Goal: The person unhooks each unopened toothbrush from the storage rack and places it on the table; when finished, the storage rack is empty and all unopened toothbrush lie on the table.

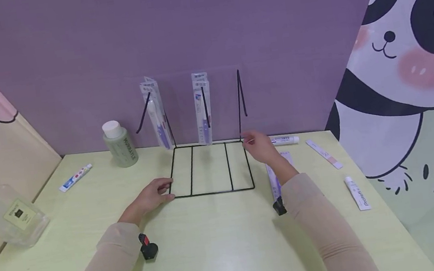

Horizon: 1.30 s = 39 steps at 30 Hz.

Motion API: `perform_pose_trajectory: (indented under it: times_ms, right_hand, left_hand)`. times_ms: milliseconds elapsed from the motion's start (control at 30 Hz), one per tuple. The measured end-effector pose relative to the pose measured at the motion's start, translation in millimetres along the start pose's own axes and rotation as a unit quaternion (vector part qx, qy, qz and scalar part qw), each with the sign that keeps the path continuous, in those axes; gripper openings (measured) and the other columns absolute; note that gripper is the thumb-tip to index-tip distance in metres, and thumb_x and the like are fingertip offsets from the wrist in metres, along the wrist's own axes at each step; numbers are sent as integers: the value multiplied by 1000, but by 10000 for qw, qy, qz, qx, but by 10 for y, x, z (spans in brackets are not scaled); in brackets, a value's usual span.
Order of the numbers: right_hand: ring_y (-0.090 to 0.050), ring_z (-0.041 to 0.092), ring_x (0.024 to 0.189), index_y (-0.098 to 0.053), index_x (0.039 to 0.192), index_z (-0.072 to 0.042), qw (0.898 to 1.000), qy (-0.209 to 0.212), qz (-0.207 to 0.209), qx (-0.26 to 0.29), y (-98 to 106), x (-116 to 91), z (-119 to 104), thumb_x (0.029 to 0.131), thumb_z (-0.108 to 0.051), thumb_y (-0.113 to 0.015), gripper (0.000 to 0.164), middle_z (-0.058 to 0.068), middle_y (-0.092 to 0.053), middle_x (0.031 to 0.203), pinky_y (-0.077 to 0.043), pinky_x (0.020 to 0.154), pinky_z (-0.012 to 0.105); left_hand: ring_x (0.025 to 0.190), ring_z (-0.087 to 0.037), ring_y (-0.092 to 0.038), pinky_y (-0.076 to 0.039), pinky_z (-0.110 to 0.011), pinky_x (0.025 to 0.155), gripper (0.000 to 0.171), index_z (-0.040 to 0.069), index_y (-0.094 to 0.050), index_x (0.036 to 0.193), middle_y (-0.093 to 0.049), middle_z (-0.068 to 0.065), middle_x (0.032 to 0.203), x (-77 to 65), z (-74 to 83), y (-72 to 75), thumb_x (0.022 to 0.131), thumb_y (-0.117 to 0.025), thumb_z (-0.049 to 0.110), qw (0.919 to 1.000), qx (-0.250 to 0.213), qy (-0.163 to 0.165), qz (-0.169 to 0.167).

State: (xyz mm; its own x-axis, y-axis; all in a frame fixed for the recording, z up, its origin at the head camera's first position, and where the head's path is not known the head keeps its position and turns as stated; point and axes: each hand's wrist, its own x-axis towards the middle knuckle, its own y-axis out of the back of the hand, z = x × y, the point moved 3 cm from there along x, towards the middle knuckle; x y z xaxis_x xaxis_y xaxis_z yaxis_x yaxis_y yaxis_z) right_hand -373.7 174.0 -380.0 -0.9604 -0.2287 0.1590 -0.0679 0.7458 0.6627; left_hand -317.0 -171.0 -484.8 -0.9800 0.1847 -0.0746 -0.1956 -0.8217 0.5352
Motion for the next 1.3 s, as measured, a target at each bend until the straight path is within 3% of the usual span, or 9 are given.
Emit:
perform_pose_trajectory:
  times_ms: [133,233,400,533,767,1100,1300]
  right_hand:
    - [-53,24,101,-50,122,-4,9963,527,474,492,-151,207,-320,89,-9,-55,34,11,-57,107,-45,82,36]
    - [-52,24,101,-49,123,-2,9874,846,825,1048,-229,349,-505,88,-5,-55,35,14,-56,111,-43,85,33]
    - [-52,21,100,-47,124,-5,9728,787,1309,1741,-318,516,-709,87,-9,-58,38,11,-54,112,-43,85,29]
    - [-51,23,100,-46,124,-6,9646,673,1389,2139,-362,564,-825,88,-7,-59,38,14,-54,112,-43,85,31]
    - [-55,24,94,-47,121,-4,9589,1018,1709,2023,-436,644,-840,88,-3,-56,34,12,-59,102,-44,83,30]
    - [-54,31,95,-47,119,-2,9599,1210,1723,1850,-468,641,-886,88,1,-54,32,16,-57,104,-45,83,34]
    - [-53,28,92,-46,120,-3,9498,1111,1726,2360,-419,609,-874,89,-1,-53,32,15,-54,105,-48,75,33]
  left_hand:
    - [111,-26,-44,-37,-36,95,52,1,-48,127,-42,-16,126,-3,6,-2,79,-69,7,10000,23,26,21]
    - [111,-27,-44,-36,-37,95,53,0,-48,127,-43,-16,125,-8,11,0,80,-69,6,10000,-17,8,10]
    - [110,-27,-44,-36,-37,95,53,-2,-47,127,-43,-17,124,-7,-10,-10,79,-69,6,9998,-178,-97,-49]
    - [111,-27,-44,-37,-37,94,53,-1,-47,127,-42,-17,125,-2,-29,-12,80,-69,7,9998,-150,-123,-46]
    - [111,-26,-44,-37,-36,94,53,-1,-47,127,-41,-17,126,-6,-13,-3,80,-69,7,10000,-45,-78,-17]
    - [109,-25,-45,-37,-37,94,53,1,-48,128,-43,-15,125,12,-28,-4,80,-69,8,10000,-41,-37,0]
    - [109,-25,-45,-37,-36,94,53,1,-48,127,-43,-15,124,5,-8,-8,80,-69,7,10000,-2,-15,24]
